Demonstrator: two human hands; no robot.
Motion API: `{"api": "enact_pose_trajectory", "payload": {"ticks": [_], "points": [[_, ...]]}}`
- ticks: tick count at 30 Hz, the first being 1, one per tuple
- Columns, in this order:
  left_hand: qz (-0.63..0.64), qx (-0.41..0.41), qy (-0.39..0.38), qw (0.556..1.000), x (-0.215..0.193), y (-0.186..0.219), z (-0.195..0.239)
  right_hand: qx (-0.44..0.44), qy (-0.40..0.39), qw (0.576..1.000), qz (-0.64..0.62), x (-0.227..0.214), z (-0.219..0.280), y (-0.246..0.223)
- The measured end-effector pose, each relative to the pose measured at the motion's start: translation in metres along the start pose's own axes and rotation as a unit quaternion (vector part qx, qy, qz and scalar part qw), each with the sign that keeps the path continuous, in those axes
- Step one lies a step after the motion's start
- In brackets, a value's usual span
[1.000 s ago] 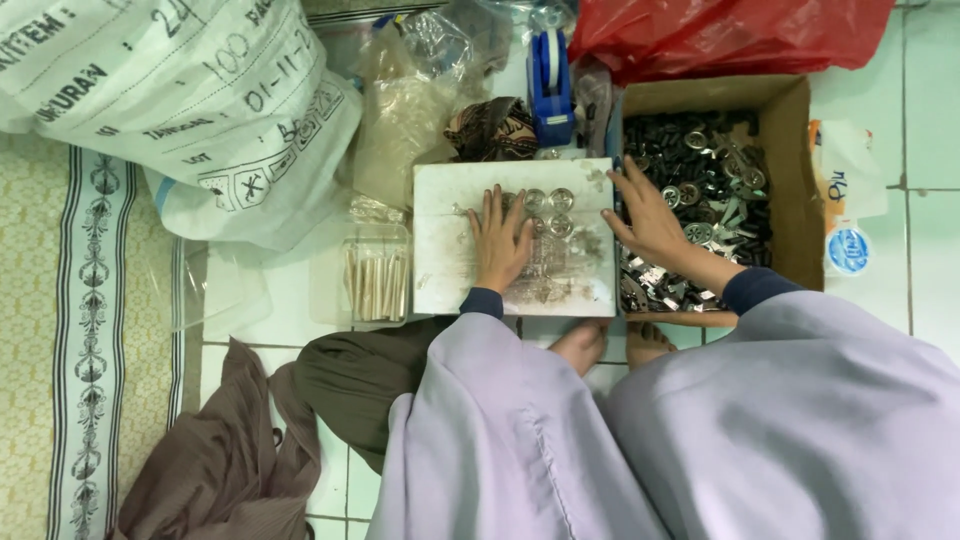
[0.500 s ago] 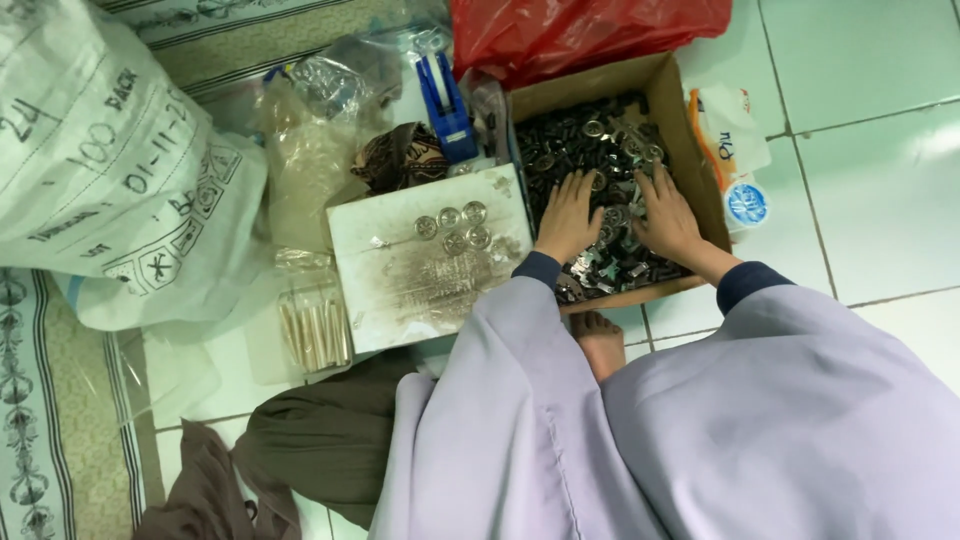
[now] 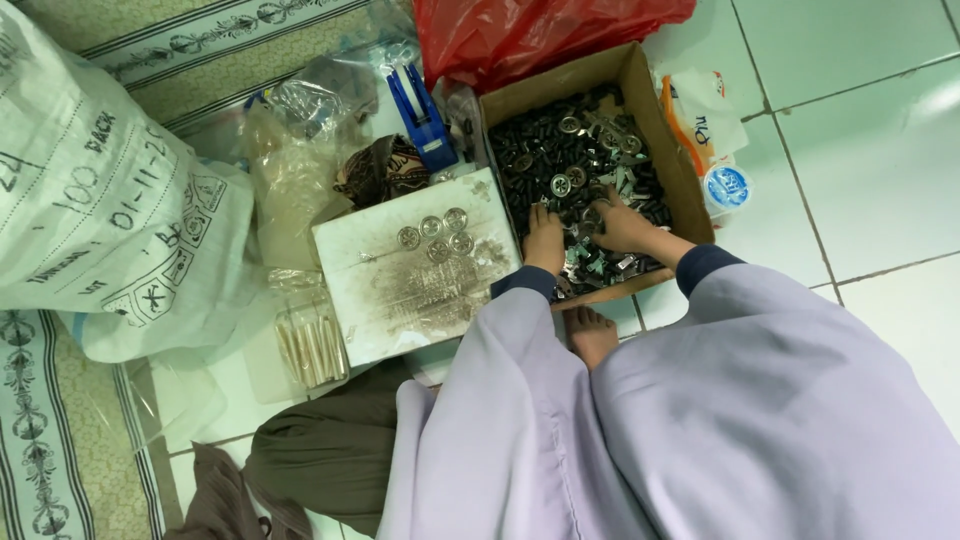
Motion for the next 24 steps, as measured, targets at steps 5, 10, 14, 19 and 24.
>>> {"api": "enact_pose_trajectory", "payload": {"ticks": [5, 10, 14, 19, 24], "points": [[-0.084, 0.008, 0.046, 0.995, -0.023, 0.009, 0.01, 0.033, 0.024, 0.998, -0.041, 0.022, -0.055, 0.047], [-0.089, -0.003, 0.089, 0.992, -0.036, 0.009, 0.013, 0.021, -0.018, 0.999, -0.032, -0.009, -0.006, -0.004], [0.004, -0.017, 0.064, 0.998, -0.045, 0.007, 0.012, 0.015, -0.043, 0.999, 0.006, 0.01, -0.015, 0.012], [0.126, -0.005, 0.033, 0.991, -0.07, 0.019, 0.011, -0.001, -0.001, 0.993, -0.115, 0.004, -0.03, 0.018], [0.364, -0.06, 0.039, 0.929, -0.083, 0.013, 0.015, 0.039, 0.019, 0.935, -0.352, -0.009, -0.018, 0.008]]}}
Point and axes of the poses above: each hand's wrist, its own z-axis away from the middle knuckle, its own x-axis out of the palm, y = z × x, the point moved 9 cm from there along -z, towards the middle knuckle, and after that the axes turned 2 degrees about -z, right-handed, at the moved point
